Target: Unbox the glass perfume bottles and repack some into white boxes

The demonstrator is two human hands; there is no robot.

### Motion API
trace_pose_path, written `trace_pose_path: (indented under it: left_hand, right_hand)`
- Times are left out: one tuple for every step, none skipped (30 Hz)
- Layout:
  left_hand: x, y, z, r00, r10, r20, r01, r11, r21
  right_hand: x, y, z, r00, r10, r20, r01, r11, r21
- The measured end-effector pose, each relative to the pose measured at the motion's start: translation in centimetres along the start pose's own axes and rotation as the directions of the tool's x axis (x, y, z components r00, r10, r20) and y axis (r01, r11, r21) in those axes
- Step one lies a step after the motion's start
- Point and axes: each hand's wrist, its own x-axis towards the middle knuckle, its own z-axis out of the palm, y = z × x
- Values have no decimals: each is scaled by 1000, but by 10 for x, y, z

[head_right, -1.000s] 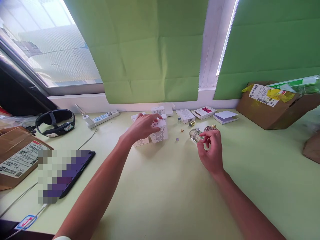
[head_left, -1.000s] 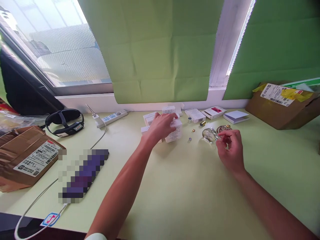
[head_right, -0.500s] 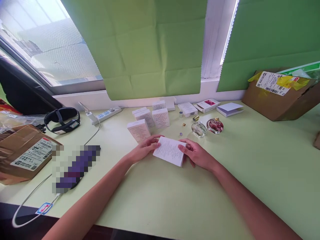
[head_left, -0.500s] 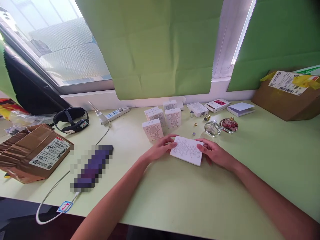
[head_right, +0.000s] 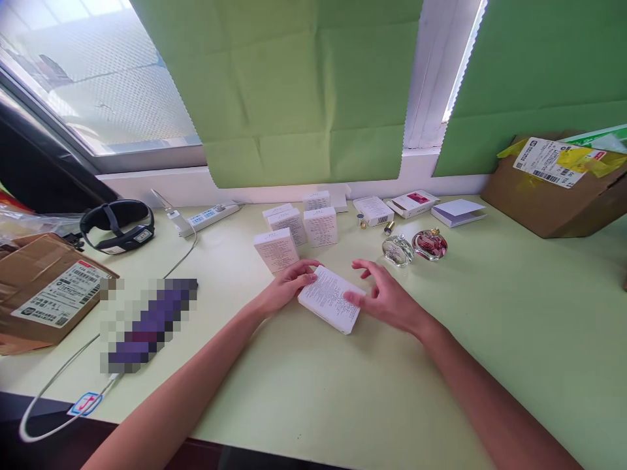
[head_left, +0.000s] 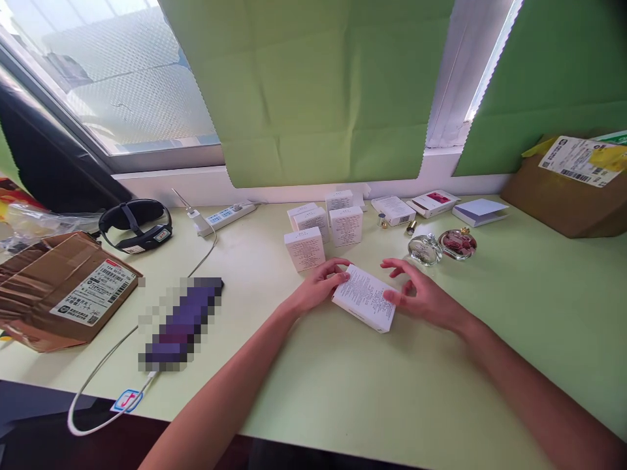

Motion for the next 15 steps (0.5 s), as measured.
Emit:
trace_pose_path:
  left_hand:
    - [0,0,2,1000,-10,-20,10,1000,-13]
    - [-1,-1,4,999,-22,-40,20,999,-37]
    - [-1,-1,6,998,-33,-56,29,997,-68]
    - [-1,-2,8,997,-43,-66,36,994,-103]
    - [-1,-3,10,997,-49,-64,39,989,-141]
    - [0,-3,11,997,-50,-54,40,983,-177]
    - [0,-4,12,998,-47,-40,37,977,-211]
    - [1,-5,12,999,-41,-28,33,969,-245]
    - [1,-6,11,999,-36,-20,29,960,-280]
    - [2,-7,11,999,-29,-16,23,950,-311]
    - [2,-8,10,1000,-17,-19,10,943,-332]
    - [3,-8,9,1000,1,-26,-10,941,-339]
    - [3,-8,9,999,26,-30,-34,944,-328]
    - [2,-8,9,998,54,-29,-60,952,-300]
    - [2,-7,10,996,80,-29,-85,963,-257]
  right_hand:
    - [-4,0,4,998,-54,15,55,994,-93]
    - [-7,0,8,993,-111,30,114,978,-176]
    - [-9,0,12,986,-160,42,165,956,-241]
    - [-9,0,16,980,-193,49,199,938,-285]
    - [-9,2,18,976,-213,47,217,926,-310]
    - [-8,3,19,974,-223,41,224,921,-319]
    - [-6,6,19,974,-225,34,225,924,-310]
    - [-4,8,16,975,-221,26,219,932,-289]
    - [-2,11,13,978,-210,18,207,943,-262]
    - [-1,15,9,981,-196,10,193,952,-236]
    - [1,17,5,983,-182,1,178,961,-210]
    - [1,20,1,986,-169,-4,165,969,-183]
    - [2,21,-2,987,-162,-5,159,975,-153]
    - [2,22,-4,987,-161,-1,160,979,-123]
    - [2,22,-5,986,-167,2,166,981,-96]
